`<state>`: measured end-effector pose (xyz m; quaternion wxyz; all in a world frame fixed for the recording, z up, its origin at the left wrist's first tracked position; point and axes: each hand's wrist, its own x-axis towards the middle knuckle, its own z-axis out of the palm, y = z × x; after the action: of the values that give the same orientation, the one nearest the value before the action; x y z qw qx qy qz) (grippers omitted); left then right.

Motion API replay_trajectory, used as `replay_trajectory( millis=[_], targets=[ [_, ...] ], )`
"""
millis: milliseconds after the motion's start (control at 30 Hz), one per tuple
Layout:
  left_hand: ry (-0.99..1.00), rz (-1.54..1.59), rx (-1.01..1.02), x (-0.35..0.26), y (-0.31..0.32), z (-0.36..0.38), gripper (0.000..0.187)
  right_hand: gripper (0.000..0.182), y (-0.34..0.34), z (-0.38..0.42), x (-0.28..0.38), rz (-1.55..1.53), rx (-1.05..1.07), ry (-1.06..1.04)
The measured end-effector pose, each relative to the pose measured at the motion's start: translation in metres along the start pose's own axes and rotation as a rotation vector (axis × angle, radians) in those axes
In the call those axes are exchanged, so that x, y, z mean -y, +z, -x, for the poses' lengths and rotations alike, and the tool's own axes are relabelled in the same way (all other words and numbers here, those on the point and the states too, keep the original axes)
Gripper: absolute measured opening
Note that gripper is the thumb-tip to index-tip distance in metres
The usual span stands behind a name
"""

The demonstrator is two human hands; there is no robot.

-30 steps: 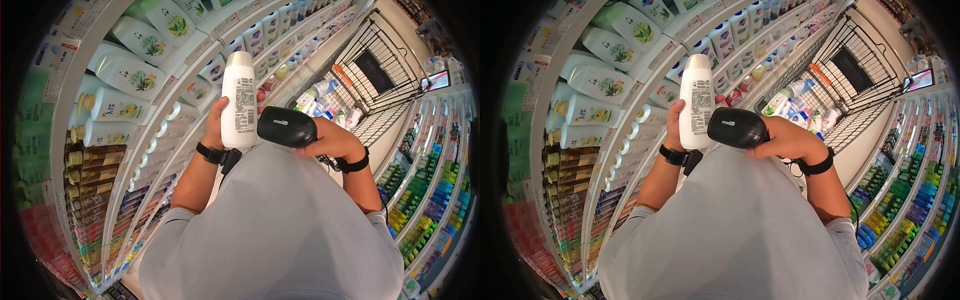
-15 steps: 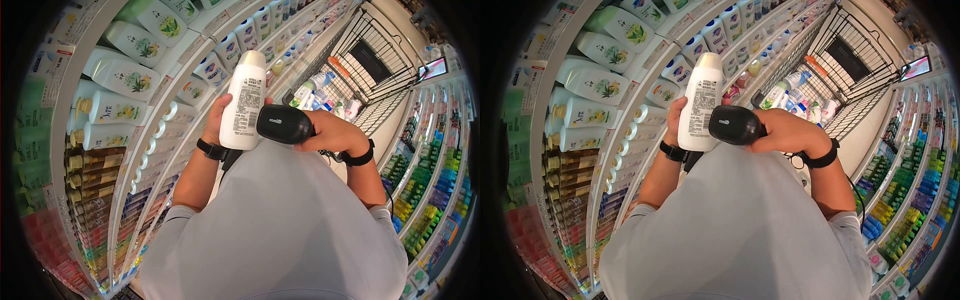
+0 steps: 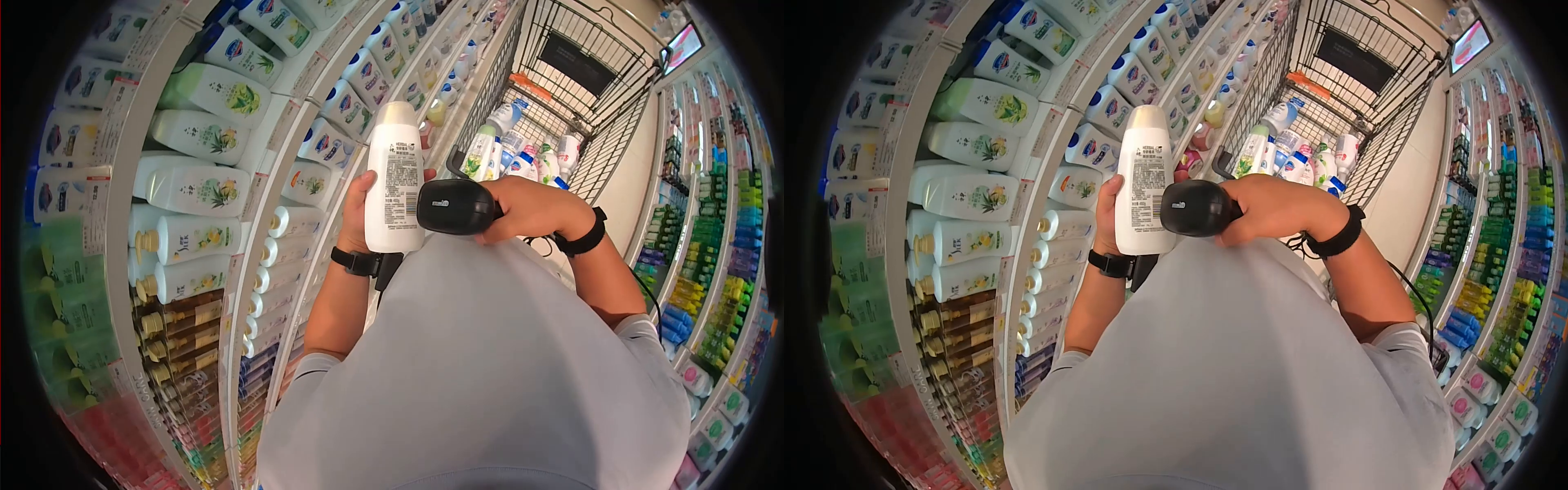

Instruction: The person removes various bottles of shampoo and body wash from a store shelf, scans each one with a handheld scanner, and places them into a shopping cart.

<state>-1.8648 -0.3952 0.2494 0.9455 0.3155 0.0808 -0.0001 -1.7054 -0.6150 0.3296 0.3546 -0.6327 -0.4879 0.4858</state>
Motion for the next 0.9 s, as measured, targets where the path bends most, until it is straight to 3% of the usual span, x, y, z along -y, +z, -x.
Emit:
replay_trajectory(
  millis=[100,167,333,433,533,600,667,700,733,800,833,867,900],
  targets=[
    [-0.04,0.016,-0.035,0.002,0.007,-0.016,0.079,0.038,-0.003,0.011,-0.026,0.008,-0.069,-0.011],
    [-0.101,-0.043,-0.005,0.004,0.004,-0.031,0.074,0.036,-0.008,0.025,-0.042,-0.268,-0.169,0.121],
    [-0.255,-0.143,0.021,0.015,-0.009,-0.103,0.065,0.028,-0.029,0.071,-0.092,-0.499,-0.558,0.28],
    [-0.374,-0.469,-0.099,0.028,-0.004,-0.15,0.061,0.025,-0.033,0.102,-0.115,-0.548,-0.706,0.314],
    [-0.35,-0.693,-0.035,0.05,0.009,-0.196,0.058,0.019,-0.029,0.129,-0.135,-0.553,-0.834,0.374],
    [-0.374,-0.744,0.013,0.07,0.004,-0.23,0.062,0.02,-0.025,0.145,-0.142,-0.58,-0.876,0.383],
    [-0.489,-0.999,-0.058,0.09,0.002,-0.256,0.069,0.02,-0.02,0.157,-0.151,-0.59,-0.906,0.416],
    [-0.501,-1.009,-0.078,0.104,-0.01,-0.274,0.083,0.019,-0.018,0.163,-0.155,-0.596,-0.928,0.435],
    [-0.516,-1.005,-0.073,0.118,-0.015,-0.284,0.083,0.019,-0.015,0.17,-0.158,-0.602,-0.946,0.455],
    [-0.554,-1.203,-0.278,0.144,-0.022,-0.303,0.091,0.02,-0.01,0.183,-0.162,-0.572,-0.962,0.521],
    [-0.602,-1.278,-0.279,0.148,-0.018,-0.308,0.109,0.022,-0.007,0.188,-0.163,-0.564,-1.003,0.546],
    [-0.608,-1.274,-0.271,0.16,-0.029,-0.317,0.109,0.024,-0.004,0.195,-0.163,-0.553,-1.046,0.571],
    [-0.618,-1.44,-0.26,0.18,-0.055,-0.329,0.121,0.027,-0.001,0.201,-0.162,-0.544,-1.061,0.606]
  ],
)
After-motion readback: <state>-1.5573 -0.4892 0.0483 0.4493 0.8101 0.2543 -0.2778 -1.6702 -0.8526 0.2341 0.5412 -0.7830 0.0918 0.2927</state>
